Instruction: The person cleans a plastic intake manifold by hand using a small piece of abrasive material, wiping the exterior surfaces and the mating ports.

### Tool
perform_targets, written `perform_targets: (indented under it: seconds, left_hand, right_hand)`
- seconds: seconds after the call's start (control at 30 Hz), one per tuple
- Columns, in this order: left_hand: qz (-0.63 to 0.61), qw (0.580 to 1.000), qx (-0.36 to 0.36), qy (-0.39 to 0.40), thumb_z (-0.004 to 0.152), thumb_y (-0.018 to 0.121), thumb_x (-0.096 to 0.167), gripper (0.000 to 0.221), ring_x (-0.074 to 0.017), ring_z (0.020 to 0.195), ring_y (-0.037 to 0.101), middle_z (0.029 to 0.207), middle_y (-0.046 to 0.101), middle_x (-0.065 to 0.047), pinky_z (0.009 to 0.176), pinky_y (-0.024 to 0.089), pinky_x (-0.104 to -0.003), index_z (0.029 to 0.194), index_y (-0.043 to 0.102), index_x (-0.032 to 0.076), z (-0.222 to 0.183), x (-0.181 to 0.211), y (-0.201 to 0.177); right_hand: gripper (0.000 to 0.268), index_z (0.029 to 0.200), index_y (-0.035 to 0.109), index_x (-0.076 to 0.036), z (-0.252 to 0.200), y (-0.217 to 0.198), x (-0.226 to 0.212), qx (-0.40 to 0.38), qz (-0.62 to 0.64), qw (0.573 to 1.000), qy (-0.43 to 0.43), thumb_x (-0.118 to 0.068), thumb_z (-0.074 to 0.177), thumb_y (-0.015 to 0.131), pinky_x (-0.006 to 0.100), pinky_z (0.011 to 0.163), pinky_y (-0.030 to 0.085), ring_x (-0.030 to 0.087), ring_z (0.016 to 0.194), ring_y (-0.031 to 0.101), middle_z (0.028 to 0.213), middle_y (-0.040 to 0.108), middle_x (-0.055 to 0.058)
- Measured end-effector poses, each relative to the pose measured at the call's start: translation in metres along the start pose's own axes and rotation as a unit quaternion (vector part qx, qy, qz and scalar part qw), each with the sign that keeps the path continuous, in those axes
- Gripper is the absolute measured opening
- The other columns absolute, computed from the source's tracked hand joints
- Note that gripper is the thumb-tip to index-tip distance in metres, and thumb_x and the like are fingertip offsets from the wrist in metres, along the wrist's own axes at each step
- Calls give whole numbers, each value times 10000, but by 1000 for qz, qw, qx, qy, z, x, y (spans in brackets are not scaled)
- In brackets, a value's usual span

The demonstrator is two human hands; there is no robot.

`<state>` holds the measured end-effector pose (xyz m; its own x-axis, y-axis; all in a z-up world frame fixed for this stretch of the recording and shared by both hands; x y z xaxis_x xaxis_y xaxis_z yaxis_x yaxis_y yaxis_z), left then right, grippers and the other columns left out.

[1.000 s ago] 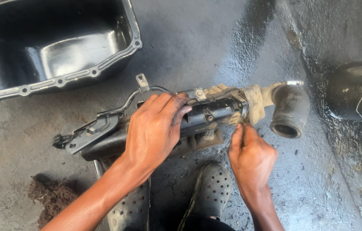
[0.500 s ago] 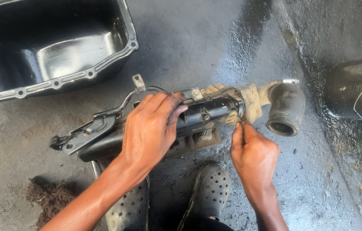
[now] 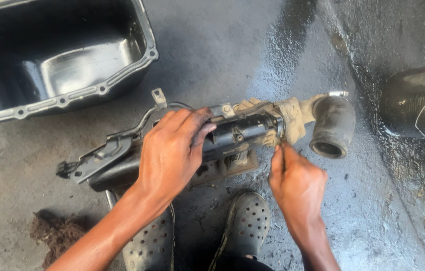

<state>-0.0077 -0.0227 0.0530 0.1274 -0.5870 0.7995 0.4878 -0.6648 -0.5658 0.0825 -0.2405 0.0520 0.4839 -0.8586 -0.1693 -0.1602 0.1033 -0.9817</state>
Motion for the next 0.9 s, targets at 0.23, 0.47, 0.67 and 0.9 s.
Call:
perform_targets:
  seconds: [0.23,0.47,0.67,0.9]
  left_hand:
    - [6,999,-19,-26,904,775,94,184,-283,786,691,931,726,-121,691,561,-375,1060,730,6,14,-9,6]
    - [58,992,-96,-63,833,783,154,220,-189,823,752,944,772,-67,710,604,-319,1029,761,58,14,-29,19]
    - [65,970,-216,-94,925,788,279,259,-73,841,765,1086,796,6,698,563,-274,1154,777,158,-24,-76,31]
    - [-5,875,-480,-59,918,790,311,370,-176,835,782,1082,788,-92,663,634,-320,1231,756,116,-61,-137,53]
  right_hand:
    - [183,1073,754,30,-23,5,36,109,114,987,18,-115,965,719,265,529,534,134,564,700,708,734,110]
    - [186,1024,757,25,-71,77,130,18,152,964,216,-127,924,716,287,564,607,171,619,764,720,758,140]
    - [275,1134,693,68,-139,141,232,-31,245,913,324,-158,984,646,317,575,563,218,591,686,668,687,131]
    - [343,1051,713,82,-166,169,286,-106,298,866,388,-233,1016,583,342,550,548,235,532,680,595,681,156]
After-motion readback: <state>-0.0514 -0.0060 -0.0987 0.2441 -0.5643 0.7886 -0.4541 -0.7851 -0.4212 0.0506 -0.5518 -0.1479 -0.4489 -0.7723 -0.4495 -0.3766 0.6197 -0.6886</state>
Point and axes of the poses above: each hand's wrist, its own z-axis towards the middle knuckle, its own y-axis out of the palm, x = y × z, the point moved 3 cm from there along z, towards the middle knuckle
